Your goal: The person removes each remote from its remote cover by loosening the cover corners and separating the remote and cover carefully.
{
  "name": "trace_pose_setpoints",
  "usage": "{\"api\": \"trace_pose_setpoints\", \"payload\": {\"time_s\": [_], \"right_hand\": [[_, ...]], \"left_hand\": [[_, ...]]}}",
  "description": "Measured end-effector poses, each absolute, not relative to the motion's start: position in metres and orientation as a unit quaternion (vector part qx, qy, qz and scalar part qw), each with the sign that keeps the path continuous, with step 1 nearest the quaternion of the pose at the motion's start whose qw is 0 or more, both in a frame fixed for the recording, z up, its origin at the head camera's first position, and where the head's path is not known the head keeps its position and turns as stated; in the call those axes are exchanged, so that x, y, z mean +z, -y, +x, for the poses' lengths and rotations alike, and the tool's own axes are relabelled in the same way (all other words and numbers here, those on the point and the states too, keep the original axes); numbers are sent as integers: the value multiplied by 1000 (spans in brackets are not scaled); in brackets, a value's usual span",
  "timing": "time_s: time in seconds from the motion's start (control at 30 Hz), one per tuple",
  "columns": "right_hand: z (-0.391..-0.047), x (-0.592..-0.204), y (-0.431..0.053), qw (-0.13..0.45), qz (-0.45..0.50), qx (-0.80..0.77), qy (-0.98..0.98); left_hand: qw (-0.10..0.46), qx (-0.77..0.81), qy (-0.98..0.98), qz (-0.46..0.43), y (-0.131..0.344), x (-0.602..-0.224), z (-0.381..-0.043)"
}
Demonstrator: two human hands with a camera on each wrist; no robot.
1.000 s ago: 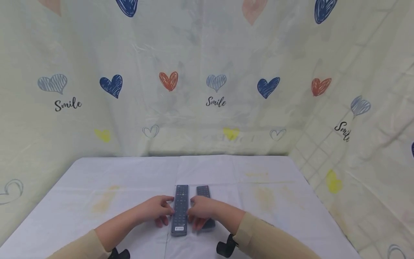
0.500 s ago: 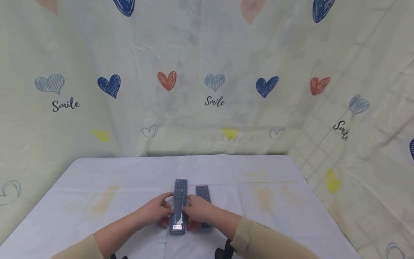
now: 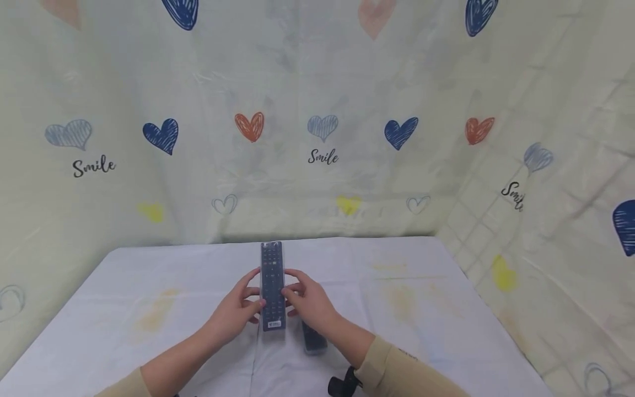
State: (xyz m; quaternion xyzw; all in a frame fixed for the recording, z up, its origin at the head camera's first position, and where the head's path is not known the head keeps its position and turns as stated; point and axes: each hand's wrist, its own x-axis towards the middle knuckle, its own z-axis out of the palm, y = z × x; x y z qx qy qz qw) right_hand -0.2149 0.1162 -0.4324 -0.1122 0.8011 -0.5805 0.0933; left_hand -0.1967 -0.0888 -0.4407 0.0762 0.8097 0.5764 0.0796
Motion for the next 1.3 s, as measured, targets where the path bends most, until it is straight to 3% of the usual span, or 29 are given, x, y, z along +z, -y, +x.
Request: {"api": "trace_pose_setpoints", "payload": {"time_s": [0.3,0.5,1.03,1.3], "right_hand": [[-212,-415,-112,79,-132,-611,-776],[-218,-423,-115,65,-141,-609,-778],[-232,-394,-114,-26,-117,-633,-765],[-228,-394,-116,-52,-121,-624,-770]], "left_hand": [[45,580,-809,81,93,-426,-189],[41,570,-816,82,92,-425,-187],[78,538,-832,113,86,-428,-178],[49,518,-846,120,87,-426,-178]]}}
